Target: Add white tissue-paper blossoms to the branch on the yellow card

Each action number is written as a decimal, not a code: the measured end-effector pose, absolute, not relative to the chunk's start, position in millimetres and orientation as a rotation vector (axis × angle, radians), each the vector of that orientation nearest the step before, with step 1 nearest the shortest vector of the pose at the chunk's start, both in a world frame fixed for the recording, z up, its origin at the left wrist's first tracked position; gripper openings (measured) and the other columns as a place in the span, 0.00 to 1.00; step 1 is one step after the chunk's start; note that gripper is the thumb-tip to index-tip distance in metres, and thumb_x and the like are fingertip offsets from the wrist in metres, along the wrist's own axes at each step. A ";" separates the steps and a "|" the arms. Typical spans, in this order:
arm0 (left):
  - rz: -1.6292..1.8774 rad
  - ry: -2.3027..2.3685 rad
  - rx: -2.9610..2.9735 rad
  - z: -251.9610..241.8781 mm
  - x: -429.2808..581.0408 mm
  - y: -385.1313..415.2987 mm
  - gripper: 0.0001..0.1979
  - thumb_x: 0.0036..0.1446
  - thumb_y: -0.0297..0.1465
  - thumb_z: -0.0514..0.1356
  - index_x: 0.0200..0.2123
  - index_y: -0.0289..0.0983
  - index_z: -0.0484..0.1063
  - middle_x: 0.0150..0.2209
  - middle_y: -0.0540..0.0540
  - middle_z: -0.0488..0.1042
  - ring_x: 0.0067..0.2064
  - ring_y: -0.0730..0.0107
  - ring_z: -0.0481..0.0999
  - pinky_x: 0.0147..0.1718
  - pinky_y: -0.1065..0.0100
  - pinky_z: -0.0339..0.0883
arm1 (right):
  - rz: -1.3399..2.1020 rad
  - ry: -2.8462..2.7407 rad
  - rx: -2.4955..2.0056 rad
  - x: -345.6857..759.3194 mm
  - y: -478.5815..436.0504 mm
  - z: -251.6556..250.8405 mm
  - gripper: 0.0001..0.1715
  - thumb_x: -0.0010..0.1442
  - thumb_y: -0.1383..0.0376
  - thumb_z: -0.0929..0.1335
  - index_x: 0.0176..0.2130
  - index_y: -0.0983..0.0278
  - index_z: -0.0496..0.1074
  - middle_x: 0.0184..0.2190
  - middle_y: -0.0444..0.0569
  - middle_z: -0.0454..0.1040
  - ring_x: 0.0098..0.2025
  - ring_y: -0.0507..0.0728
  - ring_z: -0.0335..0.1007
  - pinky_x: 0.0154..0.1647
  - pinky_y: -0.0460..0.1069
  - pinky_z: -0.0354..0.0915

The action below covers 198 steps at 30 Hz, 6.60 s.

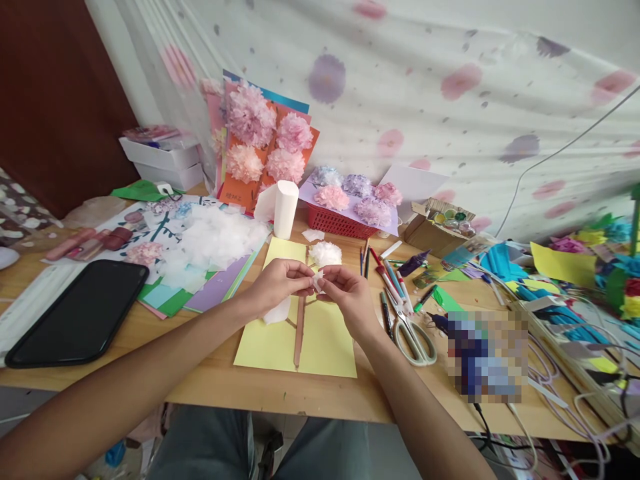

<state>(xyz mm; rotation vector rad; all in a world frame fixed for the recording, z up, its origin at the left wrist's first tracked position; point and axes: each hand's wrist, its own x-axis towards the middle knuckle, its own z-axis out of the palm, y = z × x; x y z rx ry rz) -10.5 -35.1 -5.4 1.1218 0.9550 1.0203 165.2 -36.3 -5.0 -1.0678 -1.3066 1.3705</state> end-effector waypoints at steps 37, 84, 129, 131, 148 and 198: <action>1.004 0.924 1.203 -1.2 -8.8 -39.8 0.16 0.52 0.40 0.69 0.36 0.33 0.75 0.35 0.44 0.77 0.37 0.67 0.79 0.38 0.62 0.77 | 1.330 -1.181 -0.938 166.2 -35.1 -8.9 0.13 0.48 0.60 0.80 0.32 0.62 0.78 0.29 0.42 0.77 0.31 0.50 0.73 0.37 0.47 0.73; 0.874 0.956 1.770 9.0 -8.7 -5.1 0.09 0.58 0.36 0.61 0.32 0.35 0.75 0.31 0.47 0.75 0.33 0.70 0.73 0.34 0.67 0.69 | 0.946 -1.507 -1.173 180.8 -27.6 -2.0 0.16 0.54 0.57 0.75 0.42 0.62 0.78 0.39 0.50 0.80 0.41 0.58 0.75 0.39 0.52 0.70; 0.821 1.273 1.981 -23.1 -0.2 5.9 0.10 0.57 0.34 0.61 0.30 0.35 0.79 0.31 0.46 0.79 0.34 0.64 0.74 0.33 0.67 0.58 | 0.322 -1.723 -0.958 207.2 -76.8 -9.2 0.05 0.69 0.66 0.62 0.41 0.57 0.68 0.38 0.49 0.74 0.40 0.57 0.76 0.36 0.53 0.74; 0.814 1.284 1.984 -21.9 0.1 4.9 0.09 0.57 0.33 0.60 0.30 0.36 0.79 0.31 0.46 0.79 0.34 0.64 0.74 0.33 0.67 0.58 | 0.465 -1.545 -1.015 200.5 -65.2 -14.0 0.06 0.69 0.61 0.64 0.39 0.57 0.68 0.38 0.48 0.72 0.38 0.57 0.76 0.36 0.54 0.76; 0.799 1.354 1.998 -22.3 3.8 4.6 0.08 0.58 0.31 0.61 0.32 0.35 0.80 0.32 0.47 0.81 0.34 0.65 0.75 0.33 0.67 0.61 | 0.345 -1.615 -0.984 195.9 -46.1 -33.4 0.06 0.70 0.61 0.65 0.39 0.60 0.68 0.36 0.46 0.73 0.35 0.54 0.77 0.35 0.52 0.79; 0.827 1.382 2.088 -32.9 6.4 6.9 0.08 0.60 0.29 0.60 0.31 0.36 0.78 0.34 0.46 0.80 0.38 0.62 0.76 0.38 0.65 0.65 | 0.052 -1.838 -0.952 200.9 -43.9 -37.6 0.07 0.71 0.66 0.62 0.42 0.60 0.70 0.38 0.49 0.76 0.35 0.55 0.79 0.31 0.49 0.78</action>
